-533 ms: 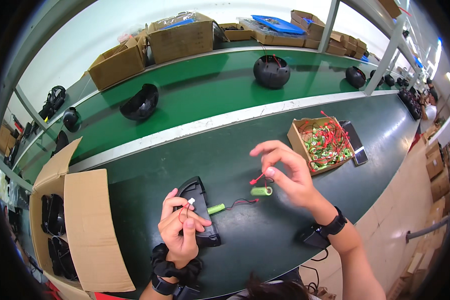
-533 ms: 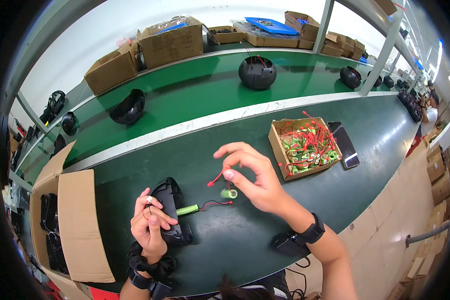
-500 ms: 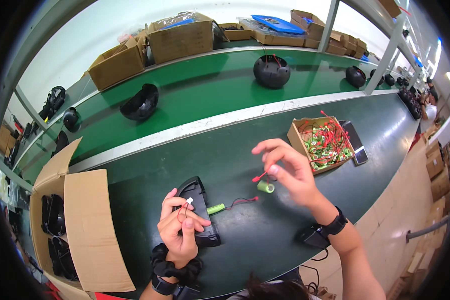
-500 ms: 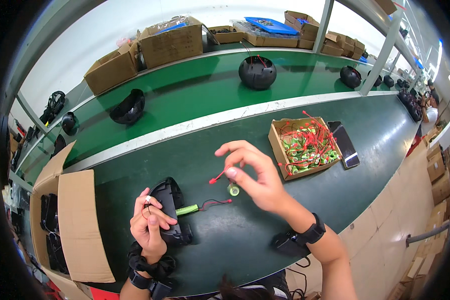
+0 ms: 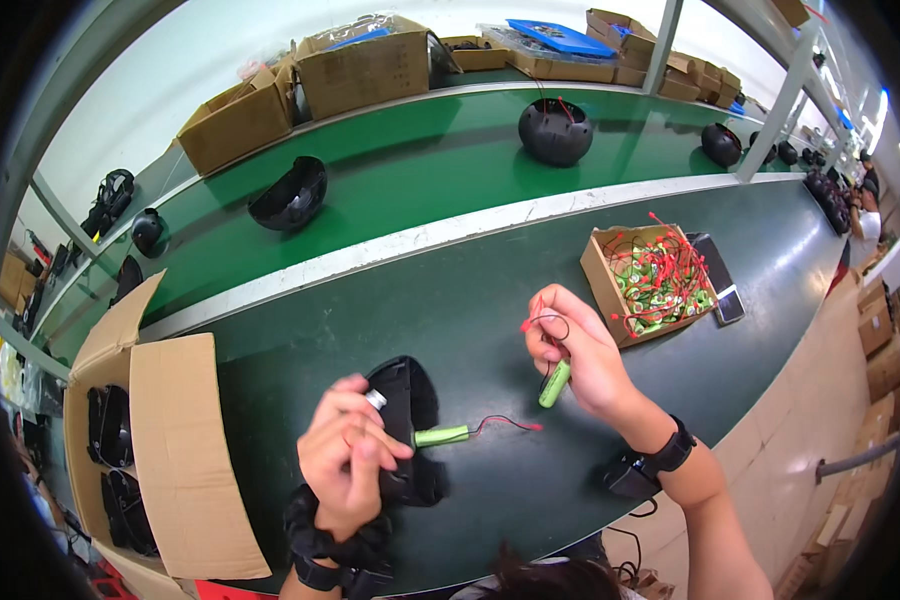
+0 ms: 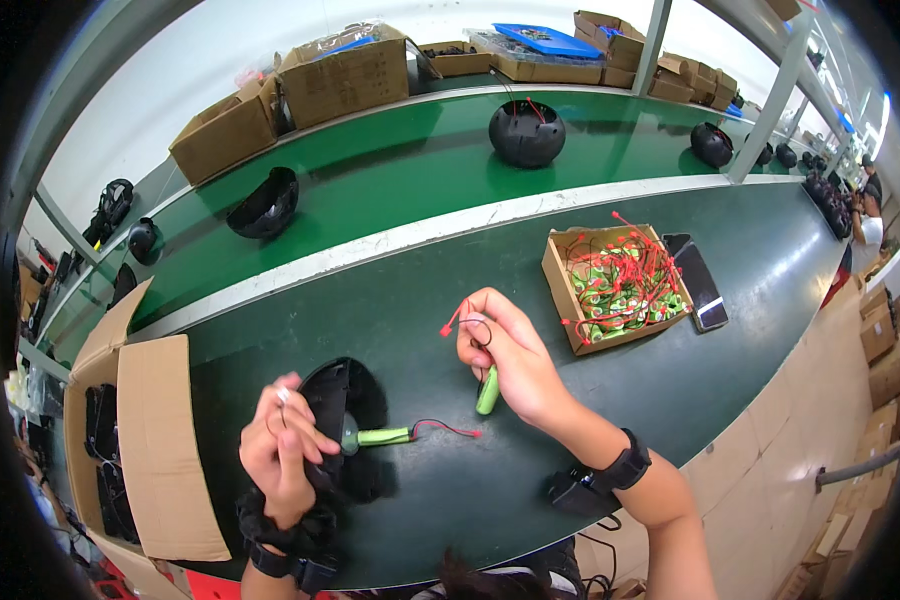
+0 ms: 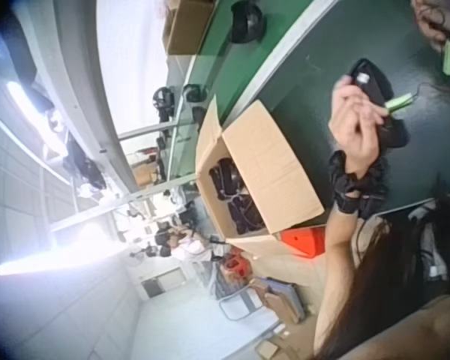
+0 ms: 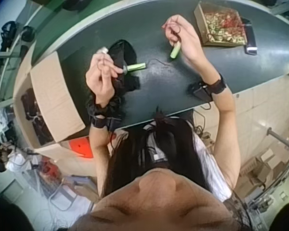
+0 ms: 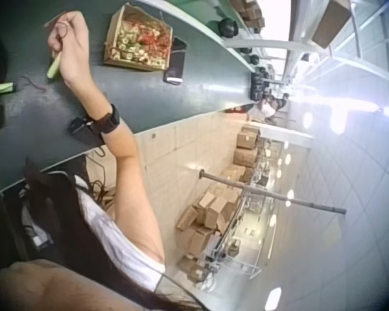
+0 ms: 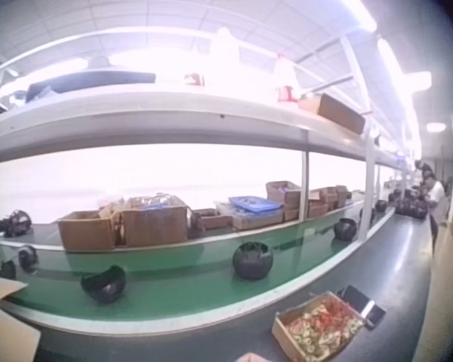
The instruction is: Assembling electronic components by inserting batteries into plastic shells and connecting wires.
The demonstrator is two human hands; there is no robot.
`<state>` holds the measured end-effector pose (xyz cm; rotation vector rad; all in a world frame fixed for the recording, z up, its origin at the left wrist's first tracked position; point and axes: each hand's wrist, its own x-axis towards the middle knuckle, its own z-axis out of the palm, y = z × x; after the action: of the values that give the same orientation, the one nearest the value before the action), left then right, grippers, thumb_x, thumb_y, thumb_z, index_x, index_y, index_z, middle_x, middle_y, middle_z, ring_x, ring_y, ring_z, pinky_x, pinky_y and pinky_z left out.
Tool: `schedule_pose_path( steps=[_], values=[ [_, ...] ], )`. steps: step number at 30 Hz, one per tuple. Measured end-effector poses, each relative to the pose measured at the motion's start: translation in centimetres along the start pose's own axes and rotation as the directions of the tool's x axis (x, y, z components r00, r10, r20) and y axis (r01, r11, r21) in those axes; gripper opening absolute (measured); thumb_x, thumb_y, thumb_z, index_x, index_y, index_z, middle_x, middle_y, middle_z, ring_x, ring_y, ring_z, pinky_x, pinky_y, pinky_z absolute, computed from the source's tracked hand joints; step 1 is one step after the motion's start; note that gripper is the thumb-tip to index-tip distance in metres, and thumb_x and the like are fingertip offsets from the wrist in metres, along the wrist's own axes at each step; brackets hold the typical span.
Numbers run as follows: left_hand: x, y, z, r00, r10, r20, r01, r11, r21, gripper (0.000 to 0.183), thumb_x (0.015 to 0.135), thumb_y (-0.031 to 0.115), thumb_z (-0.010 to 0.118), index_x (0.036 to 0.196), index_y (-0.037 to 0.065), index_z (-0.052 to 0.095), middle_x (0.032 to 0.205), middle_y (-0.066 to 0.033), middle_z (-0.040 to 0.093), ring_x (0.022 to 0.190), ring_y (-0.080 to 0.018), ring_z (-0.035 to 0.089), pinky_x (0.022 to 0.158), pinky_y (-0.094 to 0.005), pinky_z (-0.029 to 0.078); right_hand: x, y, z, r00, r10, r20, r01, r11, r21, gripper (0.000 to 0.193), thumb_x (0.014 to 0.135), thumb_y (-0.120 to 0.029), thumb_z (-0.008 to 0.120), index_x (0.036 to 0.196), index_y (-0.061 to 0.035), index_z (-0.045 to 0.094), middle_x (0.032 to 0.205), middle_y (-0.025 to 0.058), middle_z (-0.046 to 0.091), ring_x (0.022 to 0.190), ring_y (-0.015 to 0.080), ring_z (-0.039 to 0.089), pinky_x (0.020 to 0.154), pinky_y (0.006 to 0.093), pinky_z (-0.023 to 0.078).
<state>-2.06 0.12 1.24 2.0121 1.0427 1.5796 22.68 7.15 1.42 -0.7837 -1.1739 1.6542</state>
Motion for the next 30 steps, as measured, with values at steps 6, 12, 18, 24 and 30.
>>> schedule_pose_path(
  steps=[6, 12, 18, 24, 30],
  values=[
    [-0.9, 0.5, 1.4, 0.999, -0.006, -0.045, 0.001, 0.993, -0.117, 0.038, 0.097, 0.018, 0.047, 0.061, 0.004, 0.052, 0.059, -0.0055, 0.064, 0.058, -0.0207, 0.05, 0.077, -0.0403, 0.051, -0.2, 0.2, 0.7, 0.999, -0.043, 0.012, 0.043, 0.999, -0.019, 0.012, 0.097, -0.02, 0.046, 0.097, -0.0086, 0.048, 0.068, -0.0011, 0.041, 0.061, 0.0064, 0.037, 0.056, 0.0222, 0.033],
    [-1.5, 0.8, 1.8, 1.0, -0.009, -0.013, 0.008, 0.998, -0.07, 0.041, 0.095, 0.018, 0.048, 0.056, 0.005, 0.051, 0.058, -0.0056, 0.063, 0.061, -0.0222, 0.054, 0.076, -0.0408, 0.052, -0.3, 0.3, 1.1, 0.994, 0.035, 0.1, -0.065, 0.95, 0.305, 0.014, 0.094, -0.013, 0.049, 0.106, -0.0046, 0.05, 0.082, 0.0056, 0.053, 0.077, 0.0121, 0.05, 0.068, 0.0271, 0.041],
    [-1.7, 1.2, 2.3, 1.0, 0.023, -0.014, -0.023, 1.0, -0.021, 0.05, 0.1, 0.031, 0.042, 0.054, 0.01, 0.046, 0.058, -0.0043, 0.063, 0.065, -0.0231, 0.062, 0.074, -0.0429, 0.051, -0.3, 2.2, 1.4, 0.959, 0.001, 0.283, -0.065, 0.974, 0.215, 0.037, 0.08, 0.003, 0.069, 0.114, -0.002, 0.054, 0.091, 0.0008, 0.054, 0.083, 0.0075, 0.051, 0.079, 0.0237, 0.046],
    [-2.4, 1.2, 2.1, 1.0, 0.013, -0.002, -0.013, 0.999, 0.031, 0.046, 0.095, 0.022, 0.047, 0.051, 0.01, 0.051, 0.057, 0.0007, 0.063, 0.07, -0.0205, 0.066, 0.091, -0.0498, 0.044, -1.0, 2.3, 1.5, 0.942, -0.103, 0.319, 0.082, 0.993, 0.08, 0.012, 0.084, 0.005, 0.065, 0.091, -0.0028, 0.059, 0.09, 0.0, 0.055, 0.078, 0.0056, 0.051, 0.07, 0.0209, 0.043],
    [-2.4, 1.4, 2.4, 0.998, -0.003, -0.056, 0.005, 0.999, 0.035, 0.049, 0.097, 0.022, 0.047, 0.049, 0.012, 0.049, 0.056, 0.0028, 0.063, 0.067, -0.0194, 0.067, 0.107, -0.0613, 0.021, -0.9, 1.7, 1.9, 0.838, -0.173, 0.518, 0.328, 0.918, -0.224, 0.012, 0.079, 0.008, 0.063, 0.086, -0.0018, 0.061, 0.09, 0.0047, 0.06, 0.073, 0.0107, 0.056, 0.065, 0.0239, 0.045]
  ],
)
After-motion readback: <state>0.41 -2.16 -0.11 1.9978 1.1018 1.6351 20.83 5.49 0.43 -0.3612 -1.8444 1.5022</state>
